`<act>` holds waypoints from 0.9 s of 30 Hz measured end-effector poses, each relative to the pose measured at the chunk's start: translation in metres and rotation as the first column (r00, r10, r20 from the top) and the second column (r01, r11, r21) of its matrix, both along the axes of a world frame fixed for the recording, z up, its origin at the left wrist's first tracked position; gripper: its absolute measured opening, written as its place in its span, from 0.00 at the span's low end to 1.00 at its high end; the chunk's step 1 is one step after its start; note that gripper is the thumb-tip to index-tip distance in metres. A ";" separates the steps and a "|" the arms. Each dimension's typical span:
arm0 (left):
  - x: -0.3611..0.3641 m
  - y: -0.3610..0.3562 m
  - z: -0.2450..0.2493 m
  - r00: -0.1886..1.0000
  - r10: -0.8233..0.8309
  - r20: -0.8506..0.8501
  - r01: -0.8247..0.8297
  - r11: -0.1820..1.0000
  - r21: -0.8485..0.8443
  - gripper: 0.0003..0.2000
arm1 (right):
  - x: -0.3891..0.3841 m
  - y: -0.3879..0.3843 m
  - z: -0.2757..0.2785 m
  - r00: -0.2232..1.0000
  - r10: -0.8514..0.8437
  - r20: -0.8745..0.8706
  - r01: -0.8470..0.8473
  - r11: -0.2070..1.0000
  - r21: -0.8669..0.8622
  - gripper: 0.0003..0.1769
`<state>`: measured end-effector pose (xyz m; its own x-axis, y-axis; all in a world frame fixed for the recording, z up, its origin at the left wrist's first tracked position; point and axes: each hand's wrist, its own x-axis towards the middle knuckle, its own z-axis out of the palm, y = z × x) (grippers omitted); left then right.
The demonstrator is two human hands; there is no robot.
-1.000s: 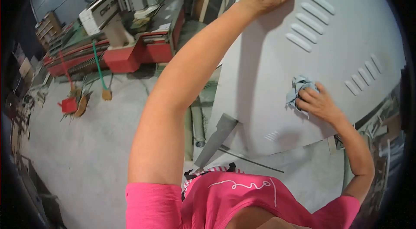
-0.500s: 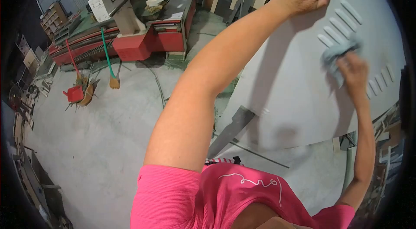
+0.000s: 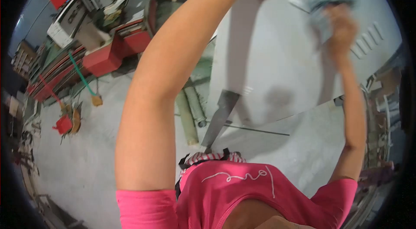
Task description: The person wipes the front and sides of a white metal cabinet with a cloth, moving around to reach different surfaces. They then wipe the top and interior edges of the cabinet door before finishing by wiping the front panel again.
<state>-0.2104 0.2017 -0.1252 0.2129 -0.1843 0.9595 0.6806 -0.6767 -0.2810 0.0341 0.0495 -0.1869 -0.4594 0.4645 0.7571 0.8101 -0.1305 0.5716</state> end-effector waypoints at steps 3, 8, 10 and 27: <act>-0.001 -0.006 0.000 0.998 -0.059 0.026 0.058 0.998 0.033 0.29 | 0.004 -0.011 -0.079 0.819 0.402 0.409 -0.200 0.869 -0.453 0.17; -0.004 -0.013 0.004 1.000 -0.018 -0.022 0.017 0.999 -0.045 0.28 | 0.019 -0.012 0.029 0.910 0.296 0.292 -0.276 0.955 -0.108 0.17; -0.004 -0.007 0.003 0.999 -0.044 0.028 0.041 0.994 0.102 0.25 | 0.007 -0.018 0.100 0.975 0.087 0.203 -0.125 0.976 0.180 0.22; -0.008 -0.015 0.002 0.989 -0.089 0.116 0.077 0.992 0.100 0.29 | 0.050 0.008 0.195 0.914 0.393 -0.099 -0.271 0.774 0.572 0.27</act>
